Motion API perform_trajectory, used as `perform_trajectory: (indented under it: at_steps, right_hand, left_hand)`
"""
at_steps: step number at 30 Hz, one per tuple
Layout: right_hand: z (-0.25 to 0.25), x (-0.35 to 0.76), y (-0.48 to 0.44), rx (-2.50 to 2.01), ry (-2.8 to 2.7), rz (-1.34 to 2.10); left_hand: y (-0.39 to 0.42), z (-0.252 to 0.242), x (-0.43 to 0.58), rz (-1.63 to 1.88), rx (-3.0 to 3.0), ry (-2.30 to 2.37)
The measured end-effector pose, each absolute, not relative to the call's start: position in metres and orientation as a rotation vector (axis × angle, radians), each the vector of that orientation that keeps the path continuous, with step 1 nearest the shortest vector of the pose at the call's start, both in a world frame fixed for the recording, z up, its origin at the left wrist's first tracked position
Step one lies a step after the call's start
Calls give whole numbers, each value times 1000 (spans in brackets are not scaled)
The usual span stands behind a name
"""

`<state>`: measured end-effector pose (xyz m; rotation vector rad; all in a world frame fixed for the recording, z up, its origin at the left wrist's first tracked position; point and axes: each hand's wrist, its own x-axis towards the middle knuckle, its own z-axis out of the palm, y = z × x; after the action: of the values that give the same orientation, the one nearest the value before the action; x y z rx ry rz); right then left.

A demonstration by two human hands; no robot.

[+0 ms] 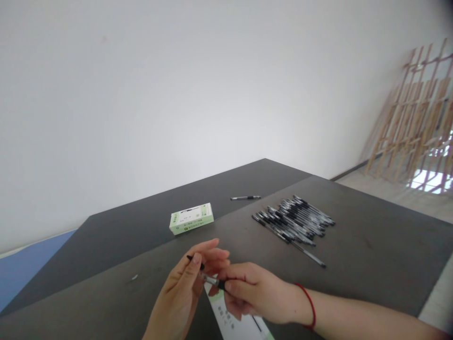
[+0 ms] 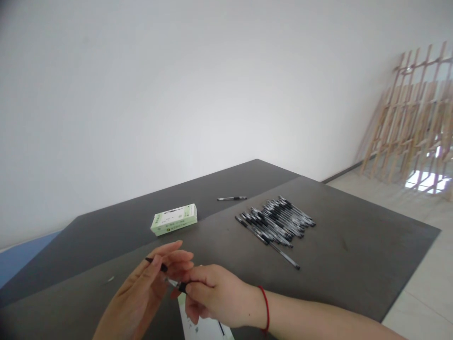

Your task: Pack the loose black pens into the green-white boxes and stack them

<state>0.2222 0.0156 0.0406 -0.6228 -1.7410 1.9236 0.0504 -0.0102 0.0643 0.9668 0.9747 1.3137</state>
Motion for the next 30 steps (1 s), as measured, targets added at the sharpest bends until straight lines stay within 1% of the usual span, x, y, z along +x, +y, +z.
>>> perform_trajectory:
  at_steps: [4, 9, 13, 17, 22, 25, 30]
  right_hand:
    - [41, 221, 16, -553, -1705, 1927]
    - [44, 221, 17, -620, -1649, 2024]
    - [45, 224, 19, -606, -1548, 2123]
    - [49, 226, 19, -539, -1436, 2195]
    - [55, 227, 19, -589, -1425, 2296]
    - [54, 228, 21, -508, -1388, 2397]
    - [49, 230, 22, -399, -1305, 2501]
  left_hand:
    - [-15, 64, 54, 1268, 994, 970]
    - [-15, 66, 43, 1193, 1106, 955]
    - [-13, 70, 24, 1123, 1500, 1169]
    - [-11, 75, 7, 941, 1878, 1341]
    - [-12, 79, 5, 703, 2034, 1303]
    - [-13, 82, 6, 568, 2083, 1267]
    - [-11, 83, 3, 547, 2114, 1222]
